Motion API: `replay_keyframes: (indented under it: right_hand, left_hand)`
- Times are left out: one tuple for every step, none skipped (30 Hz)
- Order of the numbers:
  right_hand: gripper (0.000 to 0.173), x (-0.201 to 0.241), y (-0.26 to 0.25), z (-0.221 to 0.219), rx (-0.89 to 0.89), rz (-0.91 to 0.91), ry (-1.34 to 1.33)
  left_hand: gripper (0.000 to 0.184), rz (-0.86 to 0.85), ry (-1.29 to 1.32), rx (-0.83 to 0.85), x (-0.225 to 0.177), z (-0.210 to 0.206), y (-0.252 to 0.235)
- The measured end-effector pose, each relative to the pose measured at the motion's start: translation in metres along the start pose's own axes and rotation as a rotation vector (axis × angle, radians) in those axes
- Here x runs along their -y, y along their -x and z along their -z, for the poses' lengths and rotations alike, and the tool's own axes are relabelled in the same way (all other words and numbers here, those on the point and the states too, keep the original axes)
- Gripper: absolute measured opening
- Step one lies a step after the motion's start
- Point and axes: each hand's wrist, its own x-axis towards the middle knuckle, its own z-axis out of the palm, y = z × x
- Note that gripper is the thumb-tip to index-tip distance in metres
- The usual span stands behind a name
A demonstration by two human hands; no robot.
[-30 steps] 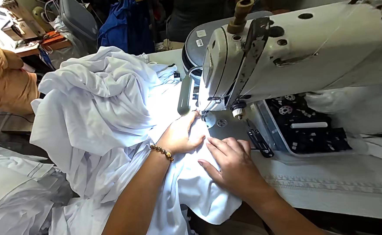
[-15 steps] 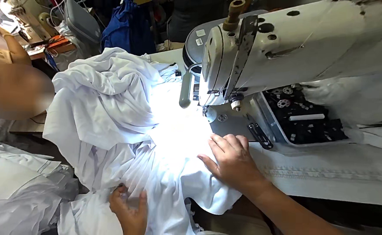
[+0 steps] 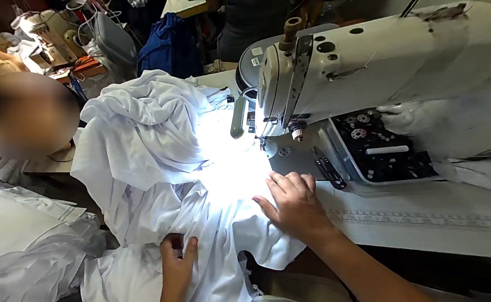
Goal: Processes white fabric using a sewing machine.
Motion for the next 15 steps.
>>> replay_keyframes:
  right_hand:
    - [0.065, 0.000, 0.000, 0.000, -0.001, 0.001, -0.002]
    - [0.065, 0.000, -0.001, 0.000, -0.006, 0.002, 0.000]
    - [0.065, -0.001, -0.001, 0.000, -0.012, 0.003, 0.000]
    - [0.065, -0.001, -0.001, -0.001, -0.013, 0.002, 0.001]
    - [0.066, -0.001, 0.000, -0.001, -0.010, 0.001, 0.001]
    - [0.065, -0.001, 0.000, -0.001, -0.005, 0.001, 0.000]
    - [0.065, -0.002, 0.000, -0.001, -0.005, 0.003, -0.001]
    - [0.066, -0.002, 0.000, 0.000, -0.005, 0.001, 0.000]
    - [0.066, -0.001, 0.000, 0.000, -0.006, -0.004, 0.003]
    - [0.067, 0.000, 0.000, 0.001, -0.005, -0.010, 0.000]
    - [0.066, 0.002, 0.000, 0.002, -0.001, -0.020, -0.007]
    - [0.066, 0.005, -0.001, 0.002, 0.004, -0.031, -0.010]
    - [0.066, 0.009, -0.002, 0.003, 0.013, -0.042, -0.013]
    - [0.067, 0.014, -0.004, 0.003, 0.023, -0.055, -0.013]
    - [0.069, 0.020, -0.006, 0.004, 0.038, -0.073, -0.015]
  left_hand:
    - [0.085, 0.014, -0.018, -0.028, 0.008, -0.006, 0.002]
    - [0.094, 0.037, -0.007, -0.010, 0.012, -0.010, 0.004]
    - [0.095, 0.050, 0.007, 0.042, 0.012, -0.012, 0.008]
    - [0.083, 0.062, 0.025, 0.103, 0.010, -0.012, 0.012]
    - [0.061, 0.063, 0.036, 0.145, 0.008, -0.012, 0.015]
    - [0.041, 0.057, 0.066, 0.193, 0.003, -0.010, 0.017]
    - [0.031, 0.052, 0.105, 0.226, -0.007, -0.002, 0.018]
    - [0.026, 0.039, 0.123, 0.197, -0.020, 0.009, 0.018]
    - [0.024, 0.021, 0.105, 0.123, -0.038, 0.024, 0.016]
    - [0.024, -0.015, 0.052, 0.037, -0.059, 0.042, 0.011]
    - [0.024, -0.095, -0.048, -0.046, -0.079, 0.062, 0.002]
    - [0.026, -0.215, -0.183, -0.130, -0.099, 0.081, -0.011]
    - [0.029, -0.349, -0.335, -0.207, -0.119, 0.096, -0.027]
    - [0.034, -0.482, -0.487, -0.281, -0.138, 0.107, -0.047]
    - [0.038, -0.586, -0.606, -0.334, -0.156, 0.112, -0.072]
